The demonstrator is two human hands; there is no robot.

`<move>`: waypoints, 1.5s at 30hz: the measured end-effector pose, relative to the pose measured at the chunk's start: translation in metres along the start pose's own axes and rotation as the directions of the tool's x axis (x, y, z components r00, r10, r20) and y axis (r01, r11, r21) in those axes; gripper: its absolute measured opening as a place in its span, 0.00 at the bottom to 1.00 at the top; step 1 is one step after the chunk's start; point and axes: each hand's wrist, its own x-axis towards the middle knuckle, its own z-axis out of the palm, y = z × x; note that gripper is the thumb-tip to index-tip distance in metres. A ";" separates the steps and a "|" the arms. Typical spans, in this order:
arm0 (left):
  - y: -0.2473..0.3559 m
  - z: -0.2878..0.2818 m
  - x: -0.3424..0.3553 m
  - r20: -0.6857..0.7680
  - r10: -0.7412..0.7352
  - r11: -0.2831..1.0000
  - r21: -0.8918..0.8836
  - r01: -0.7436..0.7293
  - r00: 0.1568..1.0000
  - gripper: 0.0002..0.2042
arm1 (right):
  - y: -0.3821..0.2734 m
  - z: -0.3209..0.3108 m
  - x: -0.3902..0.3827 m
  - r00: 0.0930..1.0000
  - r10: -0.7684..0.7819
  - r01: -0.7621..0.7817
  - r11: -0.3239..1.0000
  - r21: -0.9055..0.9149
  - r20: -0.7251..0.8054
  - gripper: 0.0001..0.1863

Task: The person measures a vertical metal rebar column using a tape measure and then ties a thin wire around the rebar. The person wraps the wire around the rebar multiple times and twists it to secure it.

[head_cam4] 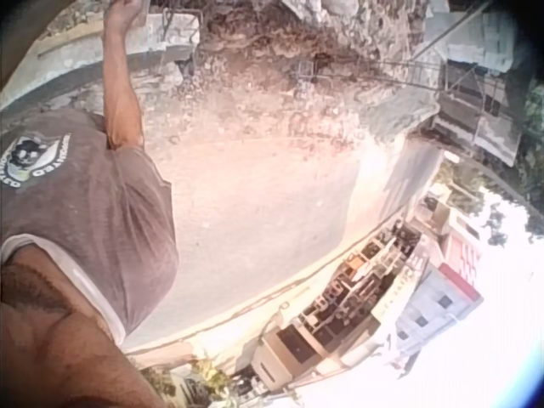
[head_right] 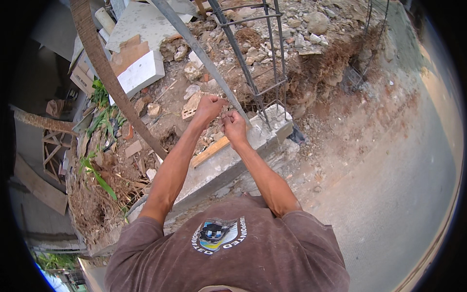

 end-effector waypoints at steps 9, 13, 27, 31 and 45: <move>-0.001 0.003 0.022 -0.004 0.091 0.968 0.234 -0.087 0.996 0.07 | -0.001 0.003 0.002 0.997 -0.066 0.068 0.996 -0.054 0.031 0.03; -0.004 0.004 0.027 0.003 0.123 0.954 0.275 -0.119 0.992 0.06 | -0.001 0.001 0.003 0.998 -0.052 0.052 0.998 -0.022 0.028 0.03; -0.005 0.010 0.002 0.011 -0.095 0.957 -0.275 0.094 0.995 0.08 | 0.001 -0.001 0.004 0.997 -0.038 0.039 0.999 -0.021 0.063 0.02; -0.001 0.011 -0.005 0.038 -0.095 0.959 -0.263 0.102 0.995 0.06 | 0.000 -0.005 0.003 0.999 -0.008 0.010 0.999 -0.049 0.051 0.02; -0.016 0.041 -0.009 -0.071 -0.136 0.672 -0.740 0.039 0.988 0.03 | 0.011 -0.019 0.012 0.998 -0.041 0.046 0.991 -0.126 0.039 0.03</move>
